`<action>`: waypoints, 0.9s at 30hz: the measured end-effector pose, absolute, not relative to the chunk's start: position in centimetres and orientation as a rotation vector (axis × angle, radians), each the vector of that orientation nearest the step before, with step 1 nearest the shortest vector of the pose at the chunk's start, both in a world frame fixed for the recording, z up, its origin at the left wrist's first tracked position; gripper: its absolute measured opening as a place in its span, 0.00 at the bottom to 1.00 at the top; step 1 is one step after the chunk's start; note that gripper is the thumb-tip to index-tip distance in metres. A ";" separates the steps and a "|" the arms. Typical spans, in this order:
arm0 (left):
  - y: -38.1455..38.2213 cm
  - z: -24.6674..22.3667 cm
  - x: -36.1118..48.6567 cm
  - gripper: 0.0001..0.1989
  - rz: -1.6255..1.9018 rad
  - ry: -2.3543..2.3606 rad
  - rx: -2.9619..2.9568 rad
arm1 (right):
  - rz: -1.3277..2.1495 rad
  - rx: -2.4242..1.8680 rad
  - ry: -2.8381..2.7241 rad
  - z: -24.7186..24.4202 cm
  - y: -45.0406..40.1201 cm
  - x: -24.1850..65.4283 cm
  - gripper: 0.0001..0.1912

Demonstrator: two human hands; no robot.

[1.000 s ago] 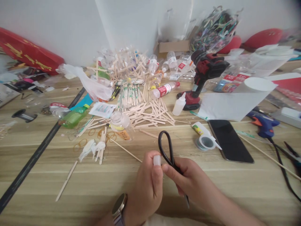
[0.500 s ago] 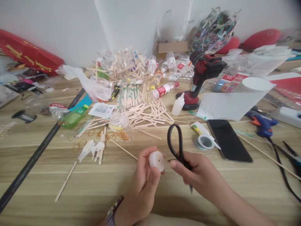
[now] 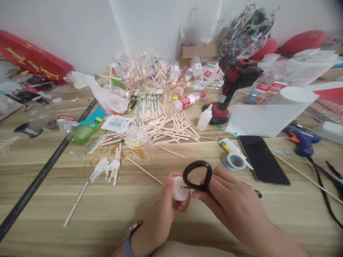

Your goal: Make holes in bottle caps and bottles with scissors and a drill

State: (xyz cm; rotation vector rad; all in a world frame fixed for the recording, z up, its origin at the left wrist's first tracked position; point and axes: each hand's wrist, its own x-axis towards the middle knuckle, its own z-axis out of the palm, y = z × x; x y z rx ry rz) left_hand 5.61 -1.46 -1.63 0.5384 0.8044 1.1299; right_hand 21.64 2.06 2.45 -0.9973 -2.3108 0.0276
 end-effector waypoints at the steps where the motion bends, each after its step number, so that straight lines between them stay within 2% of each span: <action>1: -1.4 -1.7 5.6 0.27 1.115 0.838 0.550 | -0.004 -0.990 -2.316 2.5 2.0 21.6 0.26; 10: -1.9 -0.9 5.3 0.22 0.964 1.291 0.934 | -0.215 -1.034 -2.348 2.3 1.6 20.9 0.29; 13: -2.4 -0.3 5.4 0.18 1.006 1.511 1.038 | -0.132 -1.066 -2.312 1.8 1.5 20.5 0.31; 18: -3.1 -0.6 5.3 0.21 1.111 1.457 1.264 | 0.452 -1.206 -2.158 0.6 0.8 19.9 0.31; 25: -2.7 -0.9 4.3 0.11 1.310 1.359 1.805 | 1.500 -1.356 -1.726 1.3 0.4 18.8 0.30; 27: -2.5 -1.2 4.3 0.14 1.367 1.314 1.913 | 1.690 -1.352 -1.621 1.4 0.6 18.7 0.30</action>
